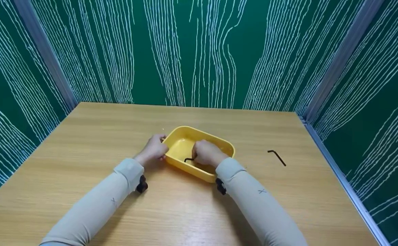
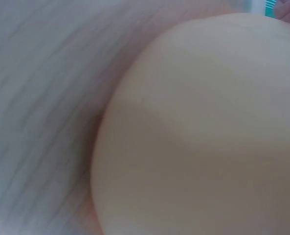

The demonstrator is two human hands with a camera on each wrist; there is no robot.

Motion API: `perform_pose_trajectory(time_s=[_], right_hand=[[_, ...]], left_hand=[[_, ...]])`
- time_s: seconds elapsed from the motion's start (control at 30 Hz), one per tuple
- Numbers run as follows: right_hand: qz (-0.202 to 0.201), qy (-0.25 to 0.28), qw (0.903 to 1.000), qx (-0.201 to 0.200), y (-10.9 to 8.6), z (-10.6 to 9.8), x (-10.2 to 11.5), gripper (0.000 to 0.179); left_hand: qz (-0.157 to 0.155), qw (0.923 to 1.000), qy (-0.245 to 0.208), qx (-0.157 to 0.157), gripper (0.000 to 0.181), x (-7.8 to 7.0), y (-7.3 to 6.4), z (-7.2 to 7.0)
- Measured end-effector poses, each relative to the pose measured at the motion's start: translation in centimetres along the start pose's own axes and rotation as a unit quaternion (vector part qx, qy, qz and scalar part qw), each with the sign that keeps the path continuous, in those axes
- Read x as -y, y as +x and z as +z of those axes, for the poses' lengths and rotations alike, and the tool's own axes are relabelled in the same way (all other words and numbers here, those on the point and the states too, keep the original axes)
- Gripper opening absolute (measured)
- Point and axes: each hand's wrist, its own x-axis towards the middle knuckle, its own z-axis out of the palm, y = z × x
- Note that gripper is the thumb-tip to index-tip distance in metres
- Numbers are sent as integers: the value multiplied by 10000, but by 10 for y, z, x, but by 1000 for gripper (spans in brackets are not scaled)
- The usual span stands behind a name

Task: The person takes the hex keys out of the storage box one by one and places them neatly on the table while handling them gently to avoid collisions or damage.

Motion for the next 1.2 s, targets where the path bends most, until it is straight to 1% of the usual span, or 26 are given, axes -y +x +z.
perform_pose_trajectory(time_s=[0.23,0.47,0.53,0.67,0.7,0.77,0.87,0.93,1.03,1.2], right_hand=[[-21,-44,10000,-8,-1,0,0,7],[177,-10,9998,-56,-6,-3,1,5],[104,-40,9998,-141,-8,-5,0,5],[112,39,9995,-281,-10,-7,-1,5],[157,92,9994,-295,-11,-8,-1,5],[374,285,9986,-252,-13,-11,-1,4],[632,531,9964,-211,-16,-15,0,8],[720,615,9953,-208,-18,-18,1,11],[723,628,9950,-294,-20,-20,1,14],[449,492,9961,-584,-22,-22,-3,22]], left_hand=[[52,10000,49,8,48,1,1,0],[55,10000,54,36,51,1,-1,0],[48,10000,28,27,51,1,0,0],[31,10000,-2,-20,48,2,2,1],[15,10000,-4,-28,47,2,2,1],[-10,10000,-1,-40,47,1,2,1],[-5,10000,10,-41,47,1,1,1],[26,10000,33,-48,46,1,1,0],[80,9999,47,-48,46,1,0,0],[126,9999,80,-15,47,2,0,0]])
